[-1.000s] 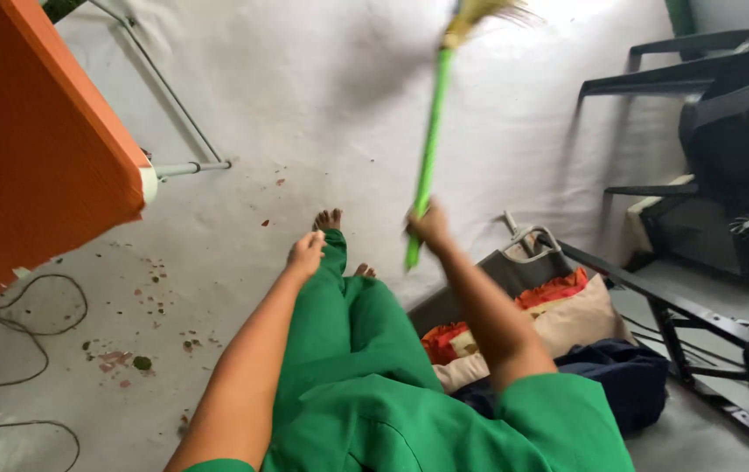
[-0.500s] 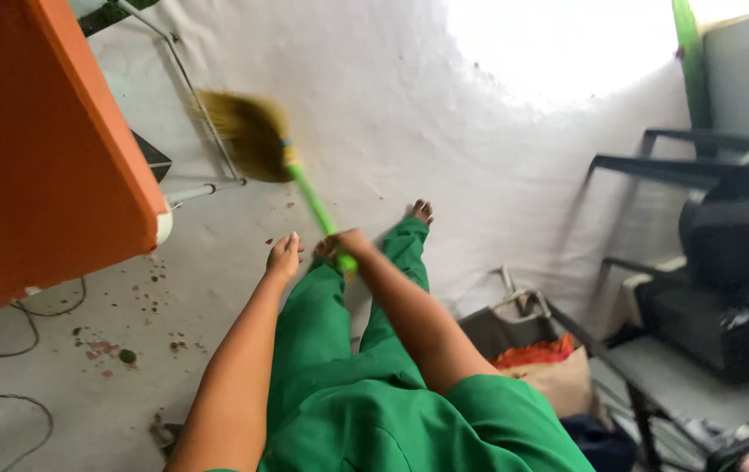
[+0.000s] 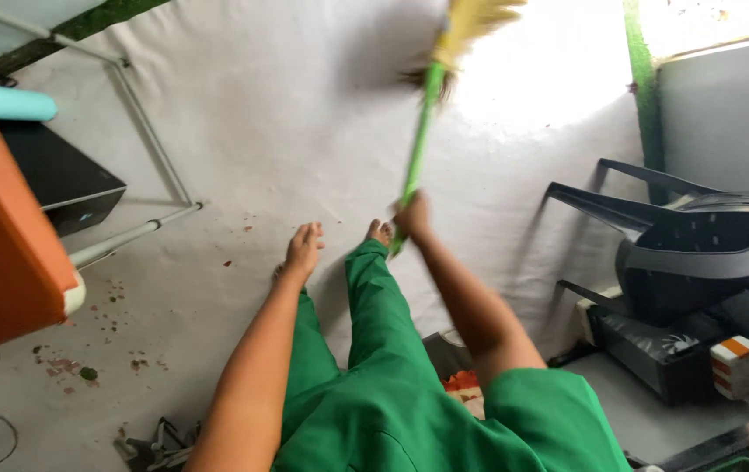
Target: The person sweeps the floor with a broom and then mops the floor with a mop, using a spray bottle.
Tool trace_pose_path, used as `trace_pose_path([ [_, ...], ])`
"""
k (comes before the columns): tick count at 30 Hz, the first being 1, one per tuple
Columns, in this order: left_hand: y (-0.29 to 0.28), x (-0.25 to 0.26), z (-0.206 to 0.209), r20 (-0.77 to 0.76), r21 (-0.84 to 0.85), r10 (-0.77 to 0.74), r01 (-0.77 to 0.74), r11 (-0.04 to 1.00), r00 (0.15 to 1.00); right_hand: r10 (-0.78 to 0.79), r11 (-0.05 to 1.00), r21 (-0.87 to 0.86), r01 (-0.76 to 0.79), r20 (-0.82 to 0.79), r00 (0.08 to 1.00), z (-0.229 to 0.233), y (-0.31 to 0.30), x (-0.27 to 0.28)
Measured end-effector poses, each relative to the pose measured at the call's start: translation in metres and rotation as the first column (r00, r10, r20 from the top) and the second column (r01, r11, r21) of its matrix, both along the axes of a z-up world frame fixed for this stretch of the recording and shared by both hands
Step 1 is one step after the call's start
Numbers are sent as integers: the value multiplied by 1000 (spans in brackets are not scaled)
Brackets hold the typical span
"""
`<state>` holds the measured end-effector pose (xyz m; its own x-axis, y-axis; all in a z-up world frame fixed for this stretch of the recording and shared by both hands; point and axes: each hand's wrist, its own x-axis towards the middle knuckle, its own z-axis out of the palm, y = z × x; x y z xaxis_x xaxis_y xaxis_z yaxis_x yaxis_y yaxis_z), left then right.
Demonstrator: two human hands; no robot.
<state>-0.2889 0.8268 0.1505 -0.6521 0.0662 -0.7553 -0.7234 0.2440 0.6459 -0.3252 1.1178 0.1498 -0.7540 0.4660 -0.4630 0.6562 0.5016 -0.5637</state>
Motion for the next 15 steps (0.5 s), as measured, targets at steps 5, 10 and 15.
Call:
trace_pose_path([
  [5, 9, -27, 7, 204, -4, 300, -306, 952, 932, 628, 608, -36, -794, -590, 507, 64, -86, 91],
  [10, 9, -34, -6, 218, 27, 499, -516, 856, 839, 95, 261, -961, 89, 117, 989, 36, -128, 1],
  [15, 49, -52, -2, 233, 41, 280, -297, 954, 931, 85, 360, -907, 219, 266, 960, -64, -75, -123],
])
